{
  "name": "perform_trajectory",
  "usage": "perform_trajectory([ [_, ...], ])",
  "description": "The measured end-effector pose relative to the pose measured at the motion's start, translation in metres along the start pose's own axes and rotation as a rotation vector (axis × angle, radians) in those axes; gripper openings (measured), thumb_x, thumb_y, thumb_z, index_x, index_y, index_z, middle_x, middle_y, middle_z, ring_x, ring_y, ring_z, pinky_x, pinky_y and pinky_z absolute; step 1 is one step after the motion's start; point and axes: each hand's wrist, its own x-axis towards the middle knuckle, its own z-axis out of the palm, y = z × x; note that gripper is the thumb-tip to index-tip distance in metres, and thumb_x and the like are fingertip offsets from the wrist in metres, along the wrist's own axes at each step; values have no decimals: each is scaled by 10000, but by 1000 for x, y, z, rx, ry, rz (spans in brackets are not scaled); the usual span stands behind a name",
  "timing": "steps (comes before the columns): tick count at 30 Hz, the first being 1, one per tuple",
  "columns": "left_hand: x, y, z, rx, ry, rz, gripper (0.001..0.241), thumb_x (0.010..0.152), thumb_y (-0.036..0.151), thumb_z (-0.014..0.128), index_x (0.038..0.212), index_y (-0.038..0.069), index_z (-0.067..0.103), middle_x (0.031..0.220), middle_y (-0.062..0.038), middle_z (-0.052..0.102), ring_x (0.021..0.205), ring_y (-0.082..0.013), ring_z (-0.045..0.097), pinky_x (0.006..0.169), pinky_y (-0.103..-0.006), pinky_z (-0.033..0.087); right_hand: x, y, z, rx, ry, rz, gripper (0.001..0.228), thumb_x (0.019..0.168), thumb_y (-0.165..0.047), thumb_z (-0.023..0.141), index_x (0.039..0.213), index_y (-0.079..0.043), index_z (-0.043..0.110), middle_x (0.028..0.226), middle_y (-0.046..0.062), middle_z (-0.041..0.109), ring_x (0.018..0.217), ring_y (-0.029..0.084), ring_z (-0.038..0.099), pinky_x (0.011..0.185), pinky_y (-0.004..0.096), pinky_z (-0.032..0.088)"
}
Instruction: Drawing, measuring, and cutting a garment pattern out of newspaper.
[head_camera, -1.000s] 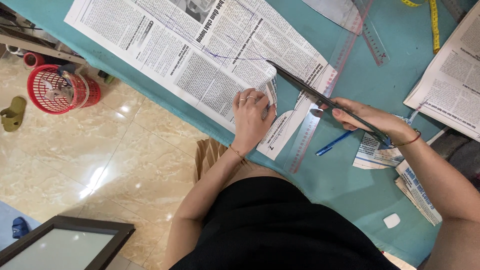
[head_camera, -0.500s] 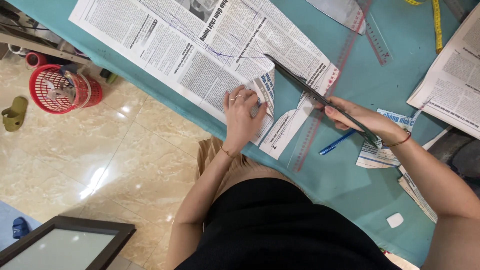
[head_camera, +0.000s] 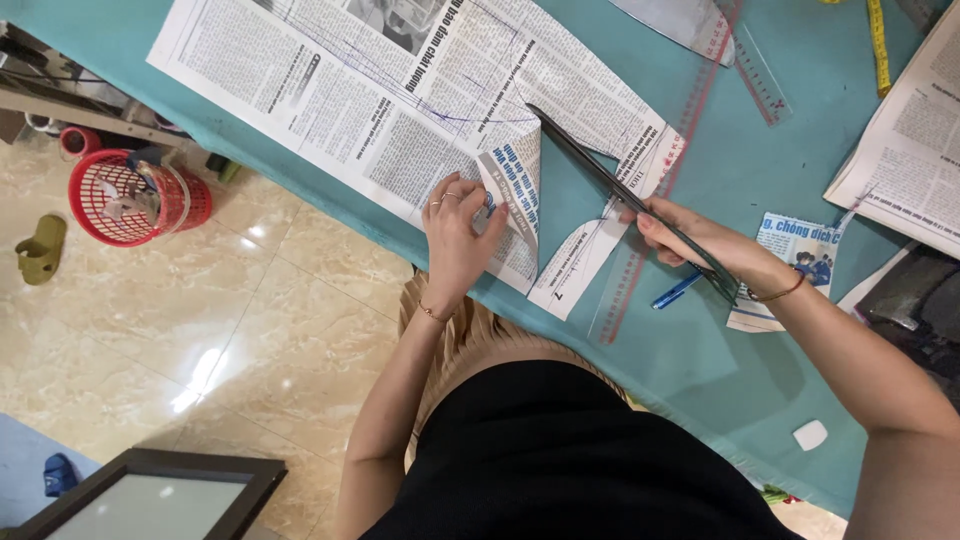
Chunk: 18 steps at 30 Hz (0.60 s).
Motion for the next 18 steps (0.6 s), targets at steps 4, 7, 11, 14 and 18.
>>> perform_trajectory([
  [4, 7, -14, -12, -4, -22, 28, 185, 872, 186, 803, 944, 45, 708, 1140, -108, 685, 1326, -398, 520, 1075, -522, 375, -3, -5, 9, 98, 9, 37, 618, 963, -571, 501, 1287, -51, 591, 760, -41, 342, 613, 76, 348, 505, 230, 273],
  [7, 13, -27, -20, -21, 21, 60, 209, 872, 181, 811, 953, 31, 690, 1139, -115, 689, 1303, -400, 538, 1063, -517, 418, -2, -10, 15, 141, 17, 46, 623, 951, -575, 516, 1302, -65, 584, 763, -50, 357, 625, 62, 362, 514, 216, 289],
  [11, 21, -41, -30, -38, -6, 41, 235, 873, 182, 814, 899, 9, 658, 1114, -123, 691, 1280, -422, 548, 1042, -516, 428, 2, -16, 24, 99, 62, 12, 615, 962, -572, 504, 1316, -77, 593, 733, -45, 376, 616, 69, 370, 529, 229, 296],
  [14, 27, -49, -38, -59, -36, 60, 243, 882, 178, 812, 871, 2, 646, 1095, -123, 688, 1262, -416, 552, 1042, -505, 431, 5, -20, 30, 50, 104, 30, 609, 962, -569, 495, 1299, -76, 610, 704, -39, 378, 593, 86, 387, 535, 246, 309],
  [18, 40, -52, -54, -107, -62, 46, 236, 891, 161, 797, 877, -12, 637, 1079, -117, 685, 1157, -349, 587, 992, -471, 453, 6, -21, 38, 115, 115, 54, 631, 953, -581, 510, 1271, -45, 605, 686, -40, 365, 585, 95, 370, 527, 266, 320],
])
